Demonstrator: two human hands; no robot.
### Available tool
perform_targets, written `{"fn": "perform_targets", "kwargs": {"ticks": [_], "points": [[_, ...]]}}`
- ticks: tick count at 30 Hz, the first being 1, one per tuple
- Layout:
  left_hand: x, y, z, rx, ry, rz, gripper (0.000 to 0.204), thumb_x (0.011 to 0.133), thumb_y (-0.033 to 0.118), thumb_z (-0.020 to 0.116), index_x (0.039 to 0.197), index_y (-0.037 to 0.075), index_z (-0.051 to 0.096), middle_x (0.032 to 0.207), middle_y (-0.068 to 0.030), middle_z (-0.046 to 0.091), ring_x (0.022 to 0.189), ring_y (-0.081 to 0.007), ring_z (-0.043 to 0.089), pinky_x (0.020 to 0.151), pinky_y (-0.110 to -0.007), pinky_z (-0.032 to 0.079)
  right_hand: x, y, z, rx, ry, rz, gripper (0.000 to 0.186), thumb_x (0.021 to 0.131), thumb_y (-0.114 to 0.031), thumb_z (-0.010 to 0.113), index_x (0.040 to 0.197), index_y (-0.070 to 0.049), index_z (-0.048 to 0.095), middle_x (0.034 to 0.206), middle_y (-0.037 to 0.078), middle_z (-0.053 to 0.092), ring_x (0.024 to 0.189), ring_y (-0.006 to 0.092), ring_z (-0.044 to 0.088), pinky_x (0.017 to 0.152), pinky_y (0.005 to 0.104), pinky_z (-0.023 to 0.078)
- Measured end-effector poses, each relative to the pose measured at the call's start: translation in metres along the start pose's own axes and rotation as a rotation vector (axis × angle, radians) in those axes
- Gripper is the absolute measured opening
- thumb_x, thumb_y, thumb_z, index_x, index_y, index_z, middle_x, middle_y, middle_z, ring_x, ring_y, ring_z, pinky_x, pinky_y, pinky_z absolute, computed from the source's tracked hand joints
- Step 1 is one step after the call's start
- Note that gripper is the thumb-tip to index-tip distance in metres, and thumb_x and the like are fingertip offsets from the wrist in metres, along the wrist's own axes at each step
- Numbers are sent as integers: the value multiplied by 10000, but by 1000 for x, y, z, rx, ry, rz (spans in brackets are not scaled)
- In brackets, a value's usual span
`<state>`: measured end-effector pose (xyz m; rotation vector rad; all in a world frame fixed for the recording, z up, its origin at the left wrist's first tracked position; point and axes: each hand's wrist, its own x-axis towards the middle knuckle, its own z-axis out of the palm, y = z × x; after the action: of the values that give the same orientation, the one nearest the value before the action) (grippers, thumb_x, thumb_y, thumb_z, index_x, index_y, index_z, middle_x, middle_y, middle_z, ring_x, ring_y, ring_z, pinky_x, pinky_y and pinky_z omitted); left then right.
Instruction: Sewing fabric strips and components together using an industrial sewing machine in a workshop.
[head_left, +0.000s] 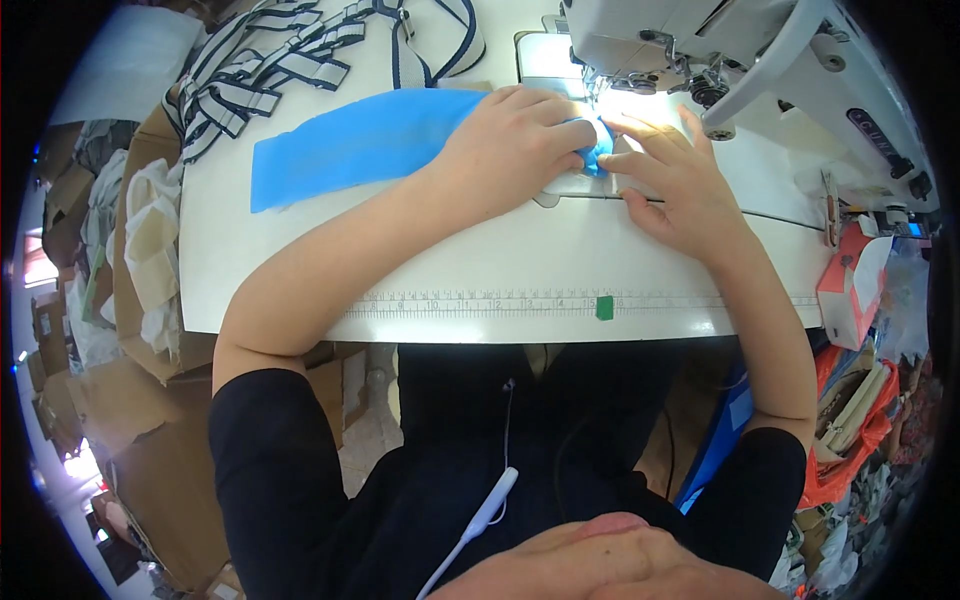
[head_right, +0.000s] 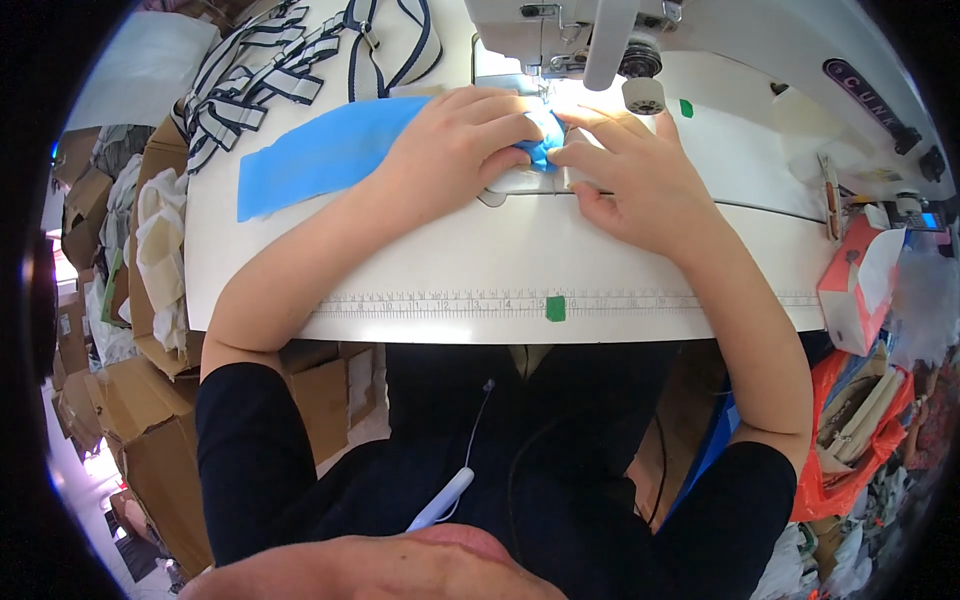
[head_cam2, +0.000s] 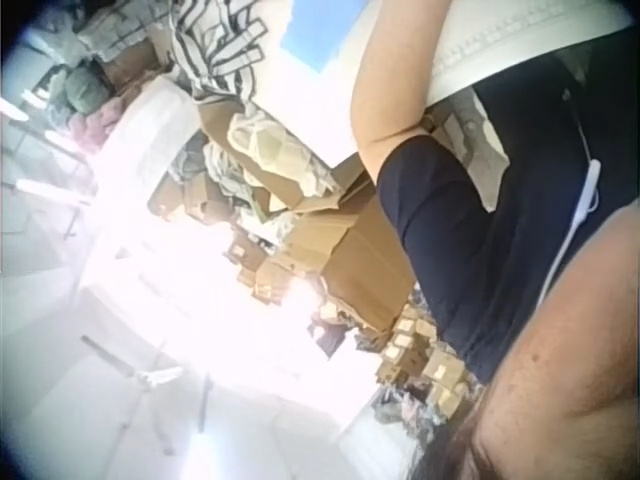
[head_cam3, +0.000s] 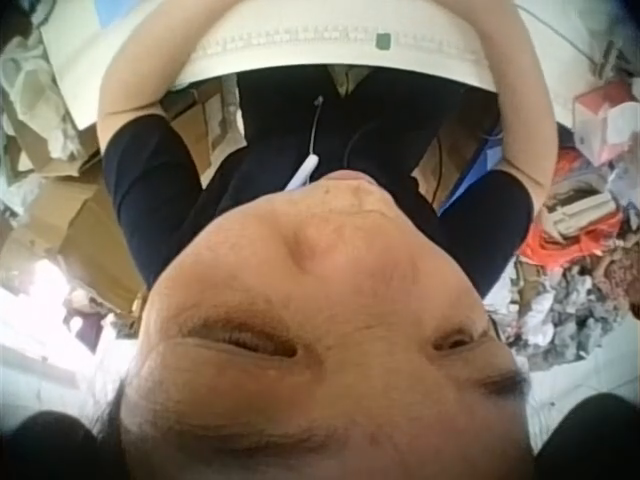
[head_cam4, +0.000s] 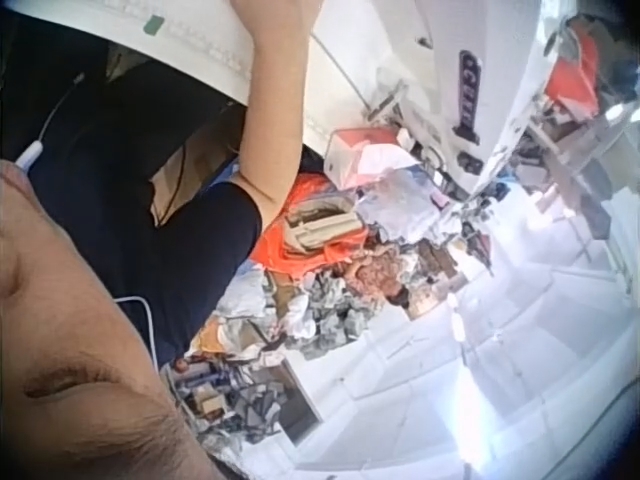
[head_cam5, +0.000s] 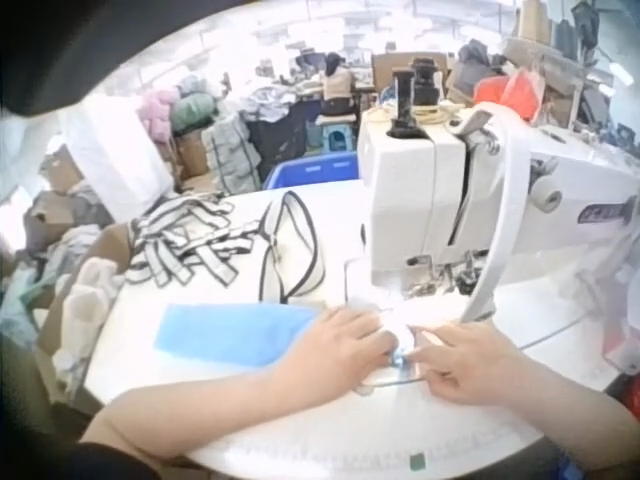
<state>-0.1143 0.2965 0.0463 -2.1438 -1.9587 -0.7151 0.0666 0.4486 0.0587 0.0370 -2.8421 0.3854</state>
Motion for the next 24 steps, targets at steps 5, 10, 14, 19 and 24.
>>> {"fn": "perform_targets", "kwargs": {"ticks": [5,10,14,19,24], "points": [[-2,1,-2,18,63,15,202,784,179,706,956,113,623,1006,-36,632,1045,-249,586,864,-380,460,4,3,3,9,-6,-9,273,777,-102,631,1043,-158,650,1308,67,557,1199,225,525,1116,611,168],[-1,-2,-2,26,31,17,168,828,228,680,969,159,619,1029,-31,636,1065,-246,586,914,-389,451,3,3,4,7,3,1,270,786,-109,627,1049,-162,652,1306,65,559,1198,227,526,1119,615,162],[0,-4,0,13,31,31,167,823,228,683,963,164,617,1017,-24,639,1056,-244,590,896,-386,458,2,2,7,-10,42,-30,273,784,-101,625,1049,-162,653,1294,58,564,1201,230,522,1118,611,170],[6,-1,3,4,78,35,175,797,175,694,948,118,626,975,-43,643,997,-252,608,827,-389,479,0,7,4,-13,35,2,273,776,-90,621,1039,-157,653,1286,61,564,1178,251,521,1116,606,181],[4,-1,0,-5,38,-4,168,815,176,684,965,121,632,1006,-44,646,1029,-248,598,860,-384,467,2,8,11,-95,151,-79,250,765,-118,647,1005,-188,642,1214,24,598,1099,201,533,875,405,338]]}}
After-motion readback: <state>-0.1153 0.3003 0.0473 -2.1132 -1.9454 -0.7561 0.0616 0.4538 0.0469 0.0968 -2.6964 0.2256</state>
